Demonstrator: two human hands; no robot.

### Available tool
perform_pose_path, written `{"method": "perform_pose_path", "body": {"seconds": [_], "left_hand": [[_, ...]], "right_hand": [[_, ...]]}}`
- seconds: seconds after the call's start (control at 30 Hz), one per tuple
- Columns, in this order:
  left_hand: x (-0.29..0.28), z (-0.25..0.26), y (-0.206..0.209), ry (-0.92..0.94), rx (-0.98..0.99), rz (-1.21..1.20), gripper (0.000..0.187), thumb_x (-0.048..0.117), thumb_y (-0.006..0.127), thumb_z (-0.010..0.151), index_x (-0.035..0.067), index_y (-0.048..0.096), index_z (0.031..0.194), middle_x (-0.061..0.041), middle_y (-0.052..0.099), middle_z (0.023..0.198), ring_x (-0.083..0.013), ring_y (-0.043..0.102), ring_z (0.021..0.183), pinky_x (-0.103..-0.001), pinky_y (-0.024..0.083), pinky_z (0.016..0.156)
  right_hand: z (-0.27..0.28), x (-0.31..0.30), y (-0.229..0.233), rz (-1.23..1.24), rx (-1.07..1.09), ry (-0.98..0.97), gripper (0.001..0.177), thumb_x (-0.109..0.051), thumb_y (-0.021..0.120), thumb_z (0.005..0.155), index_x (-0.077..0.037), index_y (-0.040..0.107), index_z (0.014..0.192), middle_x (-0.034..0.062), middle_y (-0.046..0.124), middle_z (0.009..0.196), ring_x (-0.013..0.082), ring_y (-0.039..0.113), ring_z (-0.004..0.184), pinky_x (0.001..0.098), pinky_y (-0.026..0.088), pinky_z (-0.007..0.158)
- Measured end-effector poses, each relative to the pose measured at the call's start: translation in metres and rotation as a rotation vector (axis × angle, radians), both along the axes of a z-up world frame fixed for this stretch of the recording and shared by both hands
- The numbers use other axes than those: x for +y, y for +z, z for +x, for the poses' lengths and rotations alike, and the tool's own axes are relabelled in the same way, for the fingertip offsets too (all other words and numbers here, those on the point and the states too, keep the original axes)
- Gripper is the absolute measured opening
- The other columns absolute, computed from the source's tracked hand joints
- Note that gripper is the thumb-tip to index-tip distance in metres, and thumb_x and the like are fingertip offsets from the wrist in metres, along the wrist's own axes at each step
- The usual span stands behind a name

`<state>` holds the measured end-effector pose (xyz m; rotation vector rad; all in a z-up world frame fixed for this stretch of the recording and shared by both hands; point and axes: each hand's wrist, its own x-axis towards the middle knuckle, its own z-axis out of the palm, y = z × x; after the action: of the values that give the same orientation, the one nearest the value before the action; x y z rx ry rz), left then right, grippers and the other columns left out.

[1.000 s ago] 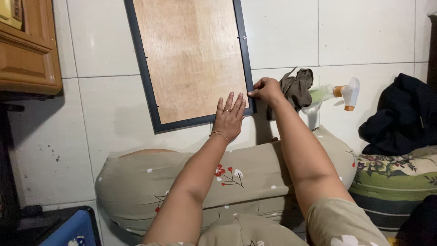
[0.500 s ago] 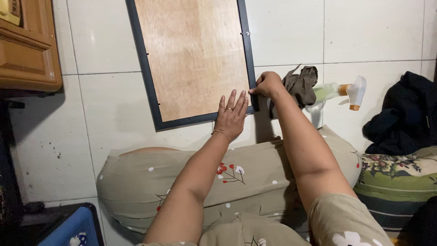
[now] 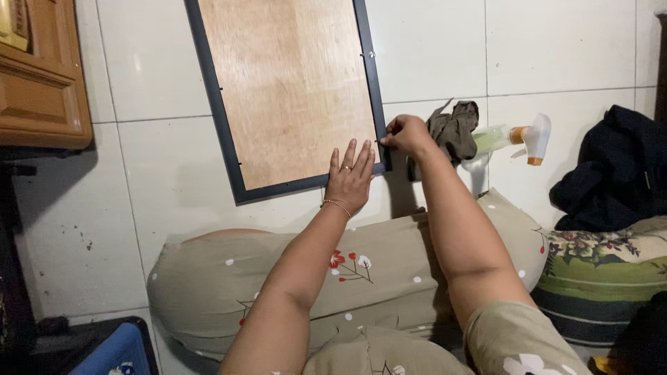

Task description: The person lays a poster print into a black picture frame on the floor, then wipes a plywood backing board with a cloth and fits the backing into the frame. They press the frame's edge clips closed one by one to secure the backing.

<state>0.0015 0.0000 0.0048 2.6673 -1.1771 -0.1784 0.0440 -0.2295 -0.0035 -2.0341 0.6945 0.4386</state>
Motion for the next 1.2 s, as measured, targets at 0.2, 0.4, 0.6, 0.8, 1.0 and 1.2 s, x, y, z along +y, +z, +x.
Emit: {"method": "perform_pose_path", "body": {"seconds": [0.2, 0.4, 0.6, 0.8, 1.0, 1.2], "left_hand": [[-0.002, 0.002, -0.003, -0.005, 0.009, 0.034, 0.063, 0.039, 0.049, 0.101, 0.013, 0.036, 0.157, -0.004, 0.02, 0.169, -0.0311, 0.014, 0.156, -0.058, 0.01, 0.124], [0.002, -0.005, -0.005, 0.004, -0.02, 0.031, 0.062, 0.039, 0.048, 0.103, 0.013, 0.037, 0.158, -0.004, 0.022, 0.17, -0.0311, 0.015, 0.157, -0.058, 0.01, 0.125], [0.0, -0.003, -0.005, 0.006, -0.015, 0.009, 0.061, 0.038, 0.048, 0.102, 0.012, 0.04, 0.157, -0.004, 0.024, 0.169, -0.0313, 0.016, 0.156, -0.058, 0.01, 0.125], [0.001, -0.004, -0.007, 0.01, -0.039, 0.025, 0.06, 0.035, 0.05, 0.102, 0.012, 0.041, 0.157, -0.004, 0.023, 0.17, -0.0313, 0.014, 0.157, -0.058, 0.009, 0.125], [-0.003, 0.003, -0.003, 0.008, 0.01, -0.011, 0.062, 0.036, 0.052, 0.1, 0.011, 0.04, 0.155, -0.006, 0.023, 0.168, -0.0327, 0.017, 0.156, -0.058, 0.009, 0.124], [0.001, -0.004, -0.003, 0.01, -0.056, -0.038, 0.062, 0.034, 0.053, 0.102, 0.01, 0.039, 0.157, -0.007, 0.025, 0.169, -0.0323, 0.018, 0.157, -0.058, 0.012, 0.125]], "right_hand": [[-0.004, -0.006, -0.005, 0.116, -0.04, -0.044, 0.028, -0.007, 0.089, 0.073, 0.002, 0.067, 0.086, 0.0092, 0.071, 0.079, 0.0153, 0.069, 0.07, 0.0293, 0.059, 0.063], [-0.006, 0.004, 0.008, 0.093, 0.002, -0.067, 0.029, -0.008, 0.09, 0.072, 0.001, 0.066, 0.087, 0.0092, 0.071, 0.078, 0.0154, 0.069, 0.068, 0.0297, 0.058, 0.063], [-0.004, 0.012, 0.009, -0.056, 0.042, -0.047, 0.035, -0.013, 0.092, 0.069, 0.001, 0.068, 0.09, 0.0113, 0.072, 0.082, 0.018, 0.069, 0.07, 0.0317, 0.057, 0.064], [-0.003, 0.017, 0.003, -0.258, 0.051, 0.036, 0.037, -0.018, 0.093, 0.07, 0.001, 0.069, 0.092, 0.0137, 0.073, 0.086, 0.0217, 0.07, 0.075, 0.034, 0.057, 0.071], [-0.006, -0.002, -0.004, -0.011, -0.006, -0.005, 0.04, -0.021, 0.091, 0.069, -0.002, 0.07, 0.097, 0.0102, 0.075, 0.089, 0.0177, 0.072, 0.078, 0.0329, 0.059, 0.072], [-0.016, -0.002, -0.022, 0.035, -0.066, -0.081, 0.042, -0.018, 0.093, 0.067, 0.001, 0.068, 0.095, 0.0109, 0.074, 0.087, 0.0173, 0.071, 0.078, 0.0327, 0.06, 0.071]]}}
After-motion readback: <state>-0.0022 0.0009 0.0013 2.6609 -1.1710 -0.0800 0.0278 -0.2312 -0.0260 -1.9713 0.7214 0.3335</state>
